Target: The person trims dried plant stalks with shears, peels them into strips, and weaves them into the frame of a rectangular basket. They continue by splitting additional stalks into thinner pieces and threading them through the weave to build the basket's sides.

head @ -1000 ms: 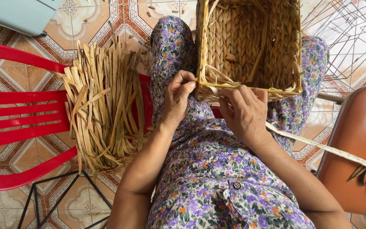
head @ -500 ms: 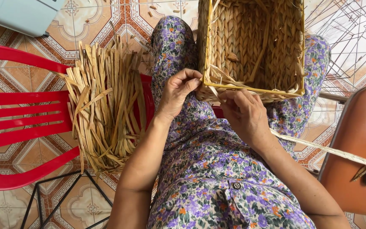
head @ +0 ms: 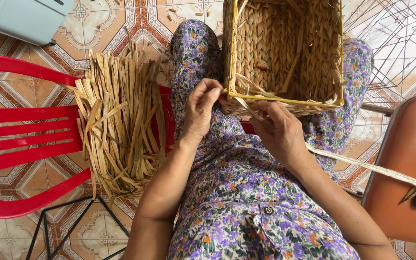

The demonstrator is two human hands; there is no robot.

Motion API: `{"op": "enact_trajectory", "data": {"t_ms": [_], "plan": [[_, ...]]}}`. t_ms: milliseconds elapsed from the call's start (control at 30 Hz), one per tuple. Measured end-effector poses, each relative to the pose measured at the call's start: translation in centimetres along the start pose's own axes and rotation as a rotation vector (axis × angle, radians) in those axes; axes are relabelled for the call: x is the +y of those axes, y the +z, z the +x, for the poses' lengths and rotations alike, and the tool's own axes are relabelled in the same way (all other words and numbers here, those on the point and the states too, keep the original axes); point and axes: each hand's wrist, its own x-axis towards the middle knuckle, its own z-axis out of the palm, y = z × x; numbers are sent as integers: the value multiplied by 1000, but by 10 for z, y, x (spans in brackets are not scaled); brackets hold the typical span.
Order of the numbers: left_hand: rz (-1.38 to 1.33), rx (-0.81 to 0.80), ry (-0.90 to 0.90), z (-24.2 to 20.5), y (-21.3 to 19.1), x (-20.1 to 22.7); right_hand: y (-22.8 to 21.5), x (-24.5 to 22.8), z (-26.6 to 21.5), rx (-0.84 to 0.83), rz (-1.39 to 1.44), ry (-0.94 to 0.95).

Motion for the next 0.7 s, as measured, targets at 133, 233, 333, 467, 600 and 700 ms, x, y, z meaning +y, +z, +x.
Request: {"op": "enact_trajectory", "data": {"t_ms": [133, 233, 333, 467, 600, 700], "plan": [[-69, 37, 33, -9, 11, 17, -1, -5, 1, 14, -28, -57], [-22, 92, 115, -15, 18, 22, 0, -7, 4, 6, -109, -105], [-46, 187, 145, -18, 22, 23, -6, -7, 4, -11, -157, -135], [67, 106, 214, -19, 17, 32, -24, -10, -12, -7, -82, -79], [228, -48, 195, -20, 14, 54, -37, -20, -27, -26, -4, -9], [380, -43, 255, -12, 14, 57, -45, -36, -33, -96, -1, 1]]}}
